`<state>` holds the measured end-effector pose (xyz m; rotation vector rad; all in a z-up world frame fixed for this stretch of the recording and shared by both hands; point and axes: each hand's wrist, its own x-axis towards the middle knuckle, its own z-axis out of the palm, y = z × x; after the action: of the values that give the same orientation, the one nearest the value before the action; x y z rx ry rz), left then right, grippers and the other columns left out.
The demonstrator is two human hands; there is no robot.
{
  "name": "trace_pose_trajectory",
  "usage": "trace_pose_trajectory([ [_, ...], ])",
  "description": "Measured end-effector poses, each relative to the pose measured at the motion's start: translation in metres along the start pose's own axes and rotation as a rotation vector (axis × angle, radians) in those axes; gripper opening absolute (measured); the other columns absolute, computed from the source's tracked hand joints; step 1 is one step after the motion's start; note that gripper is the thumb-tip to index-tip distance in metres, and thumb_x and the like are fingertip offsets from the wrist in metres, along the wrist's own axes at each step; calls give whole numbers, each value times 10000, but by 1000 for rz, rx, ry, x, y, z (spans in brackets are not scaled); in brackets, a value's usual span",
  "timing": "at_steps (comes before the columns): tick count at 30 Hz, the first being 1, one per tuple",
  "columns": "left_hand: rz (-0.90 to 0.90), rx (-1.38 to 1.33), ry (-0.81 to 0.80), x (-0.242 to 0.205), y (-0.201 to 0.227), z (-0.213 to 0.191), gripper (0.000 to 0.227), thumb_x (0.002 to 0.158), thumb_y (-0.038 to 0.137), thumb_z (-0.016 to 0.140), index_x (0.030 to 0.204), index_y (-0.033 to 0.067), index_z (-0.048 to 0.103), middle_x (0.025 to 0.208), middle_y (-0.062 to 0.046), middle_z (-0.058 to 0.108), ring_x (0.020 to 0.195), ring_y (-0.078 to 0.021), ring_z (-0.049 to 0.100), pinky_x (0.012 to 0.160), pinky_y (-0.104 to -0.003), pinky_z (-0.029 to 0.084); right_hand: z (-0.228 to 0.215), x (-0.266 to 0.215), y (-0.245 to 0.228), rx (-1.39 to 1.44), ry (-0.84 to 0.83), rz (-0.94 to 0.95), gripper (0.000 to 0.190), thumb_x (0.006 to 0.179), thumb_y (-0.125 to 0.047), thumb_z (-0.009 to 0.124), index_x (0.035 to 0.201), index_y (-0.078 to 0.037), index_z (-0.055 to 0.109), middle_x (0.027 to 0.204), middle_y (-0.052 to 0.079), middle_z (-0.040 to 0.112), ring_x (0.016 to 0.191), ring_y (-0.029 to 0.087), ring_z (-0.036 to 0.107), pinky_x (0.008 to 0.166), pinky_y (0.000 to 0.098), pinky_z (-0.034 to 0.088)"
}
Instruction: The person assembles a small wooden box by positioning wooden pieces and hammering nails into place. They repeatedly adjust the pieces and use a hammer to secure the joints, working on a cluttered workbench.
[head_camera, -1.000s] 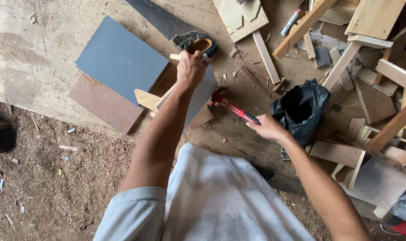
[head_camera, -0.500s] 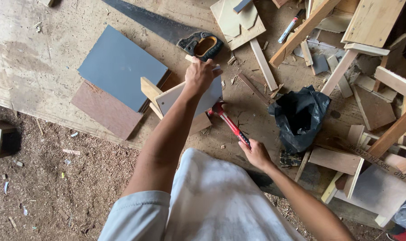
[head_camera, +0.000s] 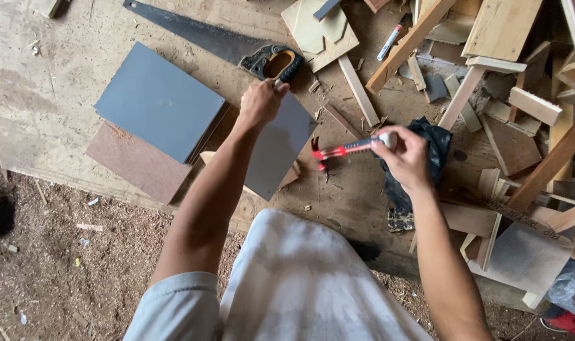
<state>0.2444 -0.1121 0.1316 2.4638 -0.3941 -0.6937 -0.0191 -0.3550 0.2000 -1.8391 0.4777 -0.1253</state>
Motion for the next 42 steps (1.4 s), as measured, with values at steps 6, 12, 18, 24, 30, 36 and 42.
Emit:
trace_pose_trajectory([
  [6,-72,-72,202,-16,-16,-27,514,1029,560,513,1066,67,656,939,-223,732,899,-431,703,797,-530,552,86,80,-18,489,-52,-86,294,987,-251,745,798,-133,553,721,-11,608,669,74,602,654,246,498],
  [12,-138,5,279,-37,-35,-44,436,1086,486,425,1435,234,497,968,-211,719,895,-421,715,740,-550,562,92,98,-73,223,56,-238,407,1036,-211,694,666,-119,554,559,-19,539,481,99,551,463,259,419],
  [18,-82,261,470,-28,-53,-26,494,1037,290,443,1530,308,468,1413,-290,439,1235,-434,497,875,-563,545,110,123,-132,39,-20,-619,365,1042,-167,691,708,-56,596,574,-3,564,513,114,601,507,262,476],
  [24,585,386,462,-26,-50,-35,330,1031,407,467,1188,225,693,1243,-137,608,1273,-363,517,1087,-726,208,126,108,-173,110,-119,-537,363,1064,-142,675,730,-32,587,619,5,569,568,104,592,558,250,453],
  [30,416,357,164,-36,-19,-49,430,1058,373,426,823,114,676,824,-92,661,967,-269,600,1150,-549,303,148,107,-182,-38,47,-665,398,1086,-155,715,735,-16,590,637,42,531,587,127,548,571,250,429],
  [36,450,251,223,-34,-17,-57,480,1041,325,423,668,122,648,712,-66,637,865,-269,568,896,-470,390,133,116,-193,381,-96,-449,352,1006,-110,692,689,-81,542,577,-13,498,503,121,517,496,299,415],
  [42,398,251,201,-26,-20,-54,478,1001,327,436,584,133,564,640,-70,582,838,-233,548,894,-443,390,93,112,-180,609,-159,-361,406,972,-119,668,645,-115,429,521,-20,352,384,88,353,417,280,306],
])
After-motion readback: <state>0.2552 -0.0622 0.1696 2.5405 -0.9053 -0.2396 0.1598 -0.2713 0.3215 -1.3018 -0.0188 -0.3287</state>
